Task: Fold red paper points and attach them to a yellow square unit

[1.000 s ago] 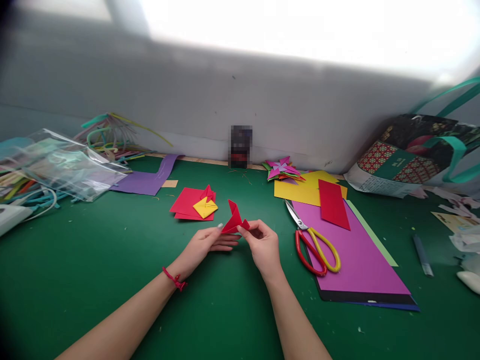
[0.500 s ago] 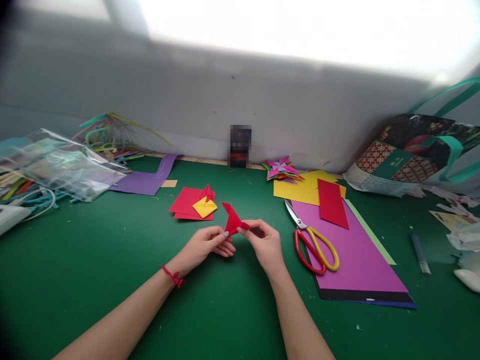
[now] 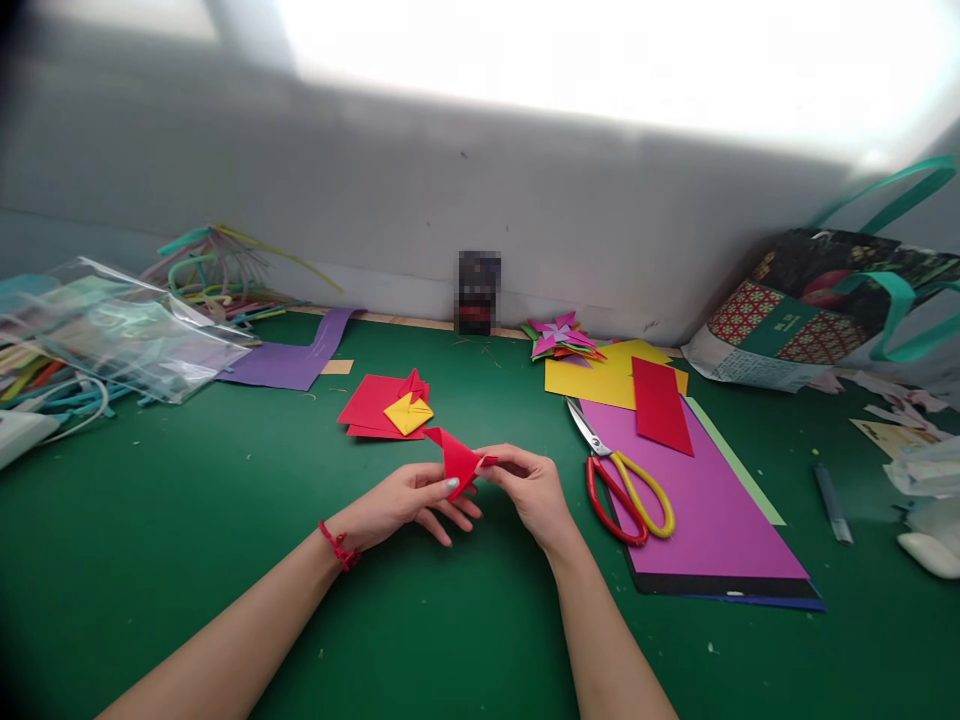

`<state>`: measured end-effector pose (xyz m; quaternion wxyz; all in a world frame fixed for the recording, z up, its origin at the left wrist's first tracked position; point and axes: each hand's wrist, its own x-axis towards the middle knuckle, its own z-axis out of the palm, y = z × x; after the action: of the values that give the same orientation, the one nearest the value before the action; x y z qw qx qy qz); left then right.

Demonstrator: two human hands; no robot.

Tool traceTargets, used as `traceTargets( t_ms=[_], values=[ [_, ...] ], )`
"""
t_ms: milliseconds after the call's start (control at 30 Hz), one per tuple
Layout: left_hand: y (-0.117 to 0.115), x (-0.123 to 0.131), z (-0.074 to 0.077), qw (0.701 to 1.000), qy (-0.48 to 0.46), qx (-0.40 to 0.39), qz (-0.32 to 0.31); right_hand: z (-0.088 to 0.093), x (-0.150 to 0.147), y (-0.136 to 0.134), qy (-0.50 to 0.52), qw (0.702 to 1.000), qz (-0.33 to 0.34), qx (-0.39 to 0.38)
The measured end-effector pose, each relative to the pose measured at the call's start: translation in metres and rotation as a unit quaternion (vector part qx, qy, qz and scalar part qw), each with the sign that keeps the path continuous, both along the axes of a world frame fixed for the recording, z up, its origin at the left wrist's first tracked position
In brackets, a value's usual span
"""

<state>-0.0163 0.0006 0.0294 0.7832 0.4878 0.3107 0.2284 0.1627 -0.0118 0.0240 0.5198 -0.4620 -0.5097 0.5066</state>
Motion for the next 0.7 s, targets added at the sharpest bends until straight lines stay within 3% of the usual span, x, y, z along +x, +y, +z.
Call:
traceTargets(
  t_ms=[133, 367, 533, 700],
  values=[
    [0.0007, 0.005, -0.005, 0.994, 0.007, 0.036, 0.105, 0.0035, -0.0031, -0.0025, -0.018, 0.998, 0.056, -0.004],
    [0.0021, 0.006, -0.0083, 0.984, 0.032, 0.079, 0.154, 0.0013, -0.0085, -0.0021, -0.021, 0.999, 0.047, 0.005],
    [0.0009, 0.0052, -0.0067, 0.994, -0.02, 0.058, 0.086, -0.0039, -0.0067, 0.0008, -0.03, 0.999, -0.016, 0.033],
    [0.0011, 0.0018, -0.0101, 1.0, -0.028, 0.01, 0.0, -0.0049, -0.0061, 0.0015, -0.034, 0.999, -0.03, 0.03]
  ],
)
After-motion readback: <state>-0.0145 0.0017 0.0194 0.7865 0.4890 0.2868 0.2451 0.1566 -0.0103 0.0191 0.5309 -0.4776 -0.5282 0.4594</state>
